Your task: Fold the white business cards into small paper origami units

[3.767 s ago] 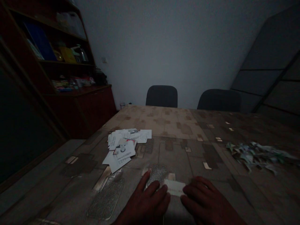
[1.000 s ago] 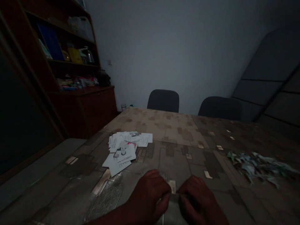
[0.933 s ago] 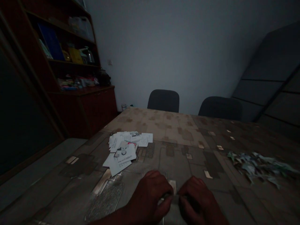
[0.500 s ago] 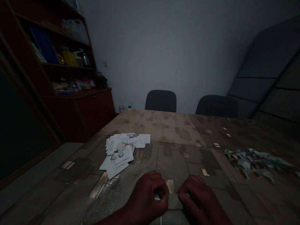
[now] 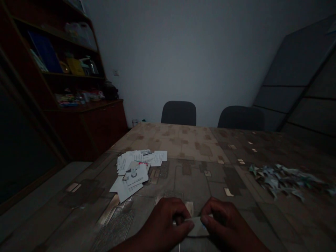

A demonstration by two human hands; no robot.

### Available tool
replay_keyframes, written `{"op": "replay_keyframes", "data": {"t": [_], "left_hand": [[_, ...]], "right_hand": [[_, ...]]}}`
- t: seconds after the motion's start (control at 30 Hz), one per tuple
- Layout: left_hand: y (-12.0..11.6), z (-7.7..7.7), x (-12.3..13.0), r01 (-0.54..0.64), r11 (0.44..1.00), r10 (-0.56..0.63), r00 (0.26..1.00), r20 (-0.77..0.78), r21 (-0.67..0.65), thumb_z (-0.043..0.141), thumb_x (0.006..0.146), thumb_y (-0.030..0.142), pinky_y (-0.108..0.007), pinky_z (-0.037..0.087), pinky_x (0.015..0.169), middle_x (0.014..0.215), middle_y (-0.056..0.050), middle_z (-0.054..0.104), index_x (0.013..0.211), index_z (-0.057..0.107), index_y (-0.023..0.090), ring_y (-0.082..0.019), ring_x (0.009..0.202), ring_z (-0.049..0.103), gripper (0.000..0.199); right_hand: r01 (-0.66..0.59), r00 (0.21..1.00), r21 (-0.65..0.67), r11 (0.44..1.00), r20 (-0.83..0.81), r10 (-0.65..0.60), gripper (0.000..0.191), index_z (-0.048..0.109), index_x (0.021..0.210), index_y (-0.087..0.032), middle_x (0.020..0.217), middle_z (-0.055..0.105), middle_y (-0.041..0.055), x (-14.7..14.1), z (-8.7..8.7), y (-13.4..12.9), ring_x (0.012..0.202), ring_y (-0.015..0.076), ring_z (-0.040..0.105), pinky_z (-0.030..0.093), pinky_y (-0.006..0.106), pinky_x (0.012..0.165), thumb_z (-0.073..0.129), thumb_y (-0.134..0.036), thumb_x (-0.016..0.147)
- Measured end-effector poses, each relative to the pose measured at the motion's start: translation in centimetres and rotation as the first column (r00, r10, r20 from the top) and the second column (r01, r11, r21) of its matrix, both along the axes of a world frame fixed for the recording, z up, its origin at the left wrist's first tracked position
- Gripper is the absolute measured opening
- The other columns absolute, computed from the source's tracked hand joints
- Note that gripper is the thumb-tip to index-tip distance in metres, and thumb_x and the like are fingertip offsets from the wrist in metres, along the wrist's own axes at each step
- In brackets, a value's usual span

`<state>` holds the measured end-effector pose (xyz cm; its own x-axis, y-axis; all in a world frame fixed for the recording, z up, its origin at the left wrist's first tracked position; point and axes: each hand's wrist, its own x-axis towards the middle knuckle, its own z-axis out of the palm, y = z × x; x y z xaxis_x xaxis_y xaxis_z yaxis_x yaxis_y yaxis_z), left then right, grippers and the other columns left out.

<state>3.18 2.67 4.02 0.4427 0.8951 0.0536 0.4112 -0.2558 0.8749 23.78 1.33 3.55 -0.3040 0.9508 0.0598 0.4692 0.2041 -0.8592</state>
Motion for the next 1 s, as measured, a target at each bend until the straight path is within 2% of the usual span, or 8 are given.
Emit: {"op": "replay_keyframes", "data": {"t": [0.2,0.27,0.4,0.5,0.67,0.77,0.9,1.0], "left_hand": [[0.2,-0.3,-0.4,-0.049,0.939,0.114,0.978,0.176,-0.340,0.064,0.067,0.025,-0.023,0.029,0.053,0.054,0.005,0.048,0.058,0.061,0.015,-0.011,0.055,0.042,0.014],[0.4,-0.2,-0.5,-0.052,0.907,0.171,0.952,0.253,-0.419,0.068,0.065,0.033,-0.023,0.030,0.054,0.053,0.005,0.051,0.057,0.059,0.015,-0.011,0.053,0.043,0.022],[0.5,0.0,-0.3,-0.008,0.866,0.202,0.920,0.336,-0.500,0.068,0.069,0.051,-0.025,0.034,0.057,0.053,0.000,0.058,0.058,0.061,0.014,-0.012,0.052,0.047,0.039],[0.4,-0.4,-0.2,0.022,0.881,0.164,0.923,0.348,-0.472,0.064,0.073,0.057,-0.025,0.034,0.056,0.050,0.001,0.056,0.057,0.063,0.014,-0.011,0.049,0.046,0.046],[0.2,-1.4,0.0,0.065,0.903,0.093,0.935,0.341,-0.424,0.060,0.077,0.054,-0.024,0.036,0.055,0.052,0.000,0.057,0.060,0.065,0.013,-0.011,0.050,0.047,0.044],[-0.1,-1.2,0.2,0.062,0.918,0.051,0.961,0.272,-0.391,0.056,0.079,0.044,-0.024,0.038,0.056,0.054,0.000,0.059,0.060,0.065,0.013,-0.012,0.052,0.049,0.037],[-0.7,-0.1,0.3,0.042,0.986,-0.025,0.994,0.108,-0.161,0.056,0.077,0.030,-0.028,0.042,0.065,0.078,-0.005,0.070,0.088,0.071,0.015,-0.018,0.071,0.059,0.024],[-1.0,0.4,0.4,0.002,1.000,-0.001,0.998,0.056,-0.028,0.069,0.063,0.027,-0.033,0.045,0.074,0.096,-0.008,0.069,0.112,0.062,0.017,-0.023,0.083,0.061,0.051]], "right_hand": [[0.118,0.958,-0.156,0.981,-0.240,-0.154,0.038,0.052,0.064,-0.019,0.058,0.046,-0.0043,1.2,-0.2,0.8,0.054,0.0125,0.041,0.033,0.024,0.052,0.055,-0.050,0.086],[0.146,0.946,-0.145,0.979,-0.267,-0.181,0.037,0.055,0.066,-0.019,0.061,0.050,-0.0032,1.6,-0.2,0.9,0.058,0.0134,0.046,0.036,0.024,0.055,0.058,-0.050,0.086],[-0.026,0.913,-0.195,0.980,-0.403,-0.056,0.034,0.064,0.100,-0.020,0.088,0.067,0.0046,1.2,-0.4,0.3,0.083,0.0208,0.060,0.043,0.030,0.073,0.067,-0.049,0.082],[-0.088,0.851,-0.239,0.967,-0.522,-0.052,0.043,0.061,0.111,-0.023,0.095,0.069,0.0058,0.3,-0.7,-0.4,0.088,0.0221,0.062,0.045,0.032,0.077,0.071,-0.050,0.079],[0.009,0.836,-0.251,0.968,-0.529,-0.145,0.042,0.064,0.109,-0.022,0.093,0.070,0.0063,-0.6,-0.9,-0.9,0.087,0.0226,0.064,0.048,0.032,0.076,0.075,-0.045,0.075],[0.058,0.856,-0.234,0.971,-0.488,-0.168,0.037,0.063,0.105,-0.020,0.088,0.070,0.0054,-0.7,-0.9,-0.9,0.083,0.0227,0.064,0.049,0.031,0.073,0.072,-0.041,0.076],[0.153,0.928,-0.152,0.976,-0.318,-0.195,0.031,0.058,0.107,-0.020,0.075,0.065,0.0009,-1.1,-1.0,-1.0,0.075,0.0216,0.063,0.048,0.030,0.066,0.062,-0.032,0.079],[0.244,0.957,-0.022,0.969,-0.156,-0.245,0.034,0.055,0.109,-0.020,0.068,0.057,-0.0038,-1.4,-1.0,-1.2,0.063,0.0168,0.058,0.044,0.026,0.059,0.055,-0.024,0.076]]}}
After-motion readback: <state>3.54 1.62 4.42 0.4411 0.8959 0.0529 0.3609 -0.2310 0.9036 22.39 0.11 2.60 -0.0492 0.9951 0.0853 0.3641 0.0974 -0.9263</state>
